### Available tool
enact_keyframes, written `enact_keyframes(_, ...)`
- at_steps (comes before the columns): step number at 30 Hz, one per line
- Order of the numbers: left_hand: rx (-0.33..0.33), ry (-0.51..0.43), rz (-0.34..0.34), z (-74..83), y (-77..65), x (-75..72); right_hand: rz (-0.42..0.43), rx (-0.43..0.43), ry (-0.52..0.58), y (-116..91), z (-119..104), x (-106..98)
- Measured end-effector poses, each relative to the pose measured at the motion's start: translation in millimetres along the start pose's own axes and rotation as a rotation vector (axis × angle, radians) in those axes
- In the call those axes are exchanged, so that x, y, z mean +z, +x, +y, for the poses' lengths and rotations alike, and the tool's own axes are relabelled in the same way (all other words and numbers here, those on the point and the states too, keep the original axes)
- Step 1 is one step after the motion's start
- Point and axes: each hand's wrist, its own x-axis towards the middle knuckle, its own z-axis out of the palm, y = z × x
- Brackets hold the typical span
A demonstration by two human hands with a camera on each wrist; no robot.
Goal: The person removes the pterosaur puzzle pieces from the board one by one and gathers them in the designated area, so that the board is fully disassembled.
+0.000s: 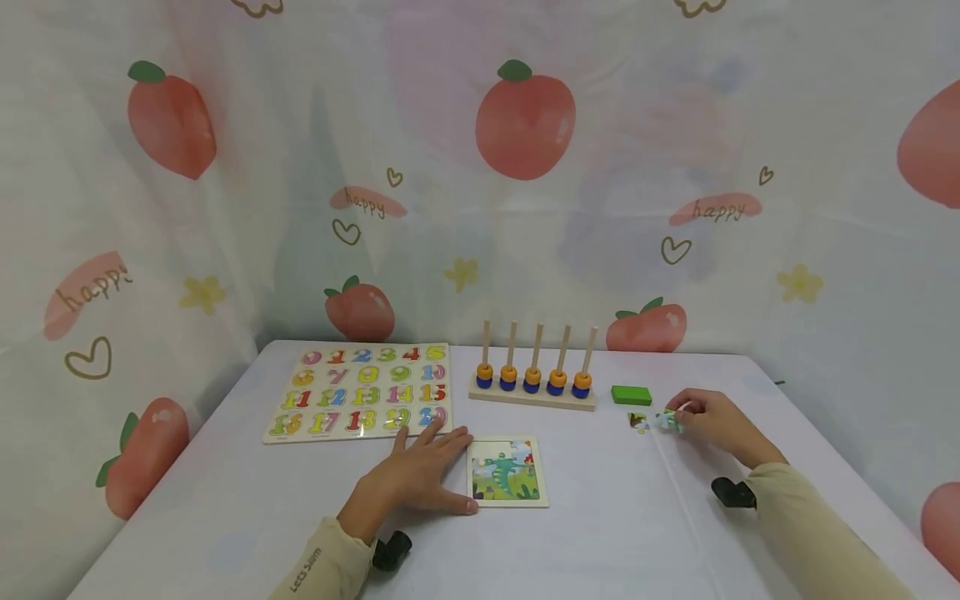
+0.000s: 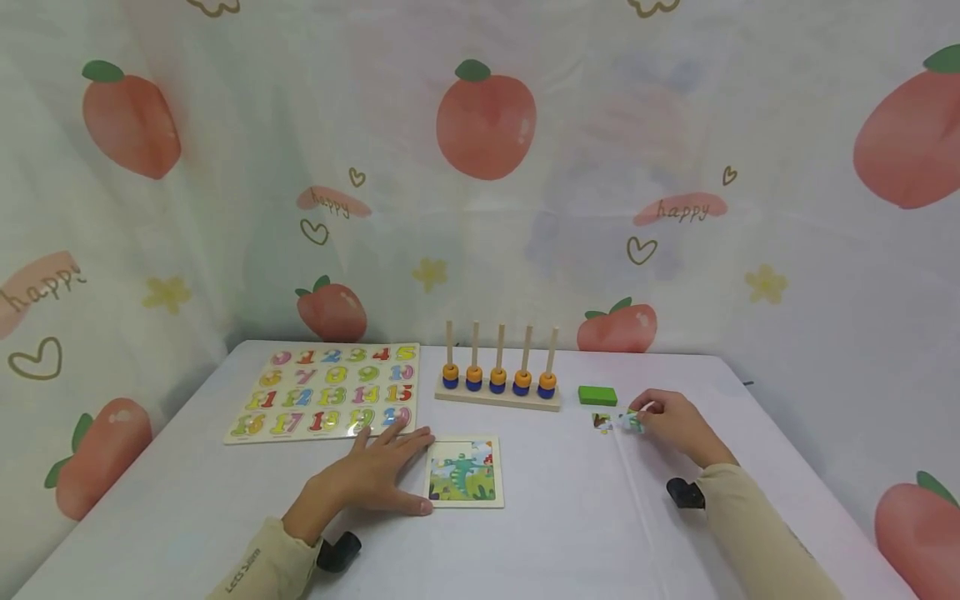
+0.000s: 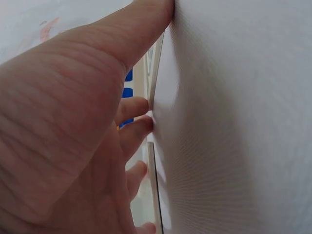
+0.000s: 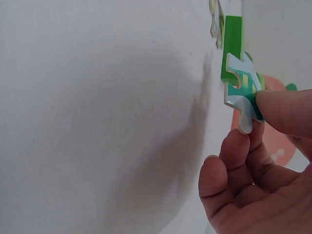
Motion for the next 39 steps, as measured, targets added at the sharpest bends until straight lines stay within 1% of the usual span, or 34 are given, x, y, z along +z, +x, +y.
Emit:
enact_keyframes(3, -0.001, -0.004, 0.001, -0.3, -0.1, -0.1, -0.017, 0.002, 0.003, 3, 4, -3)
enact_keyframes(10, 0.000, 0.003, -0.006, 0.6, 0.1, 0.0, -0.059, 0.043, 0.054, 10, 7, -3)
enact_keyframes(18, -0.004, 0.000, -0.009, 2.6, -0.9, -1.9, -0.076, 0.069, 0.026, 20, 8, 2)
enact_keyframes(26, -0.006, 0.000, -0.007, 0.8, -0.1, -0.4, -0.073, 0.122, 0.017, 27, 10, 4)
enact_keyframes(32, -0.003, 0.007, -0.005, 0.4, 0.1, -0.6, -0.071, 0.175, 0.073, 27, 10, 4)
enact_keyframes(36, -0.003, 0.004, -0.006, -0.3, 0.0, -0.5, -0.065, 0.185, 0.101, 27, 7, 4)
enact_keyframes(39, -0.004, -0.009, -0.010, -0.4, 0.5, -0.2, -0.054, 0.157, 0.088, 27, 8, 4)
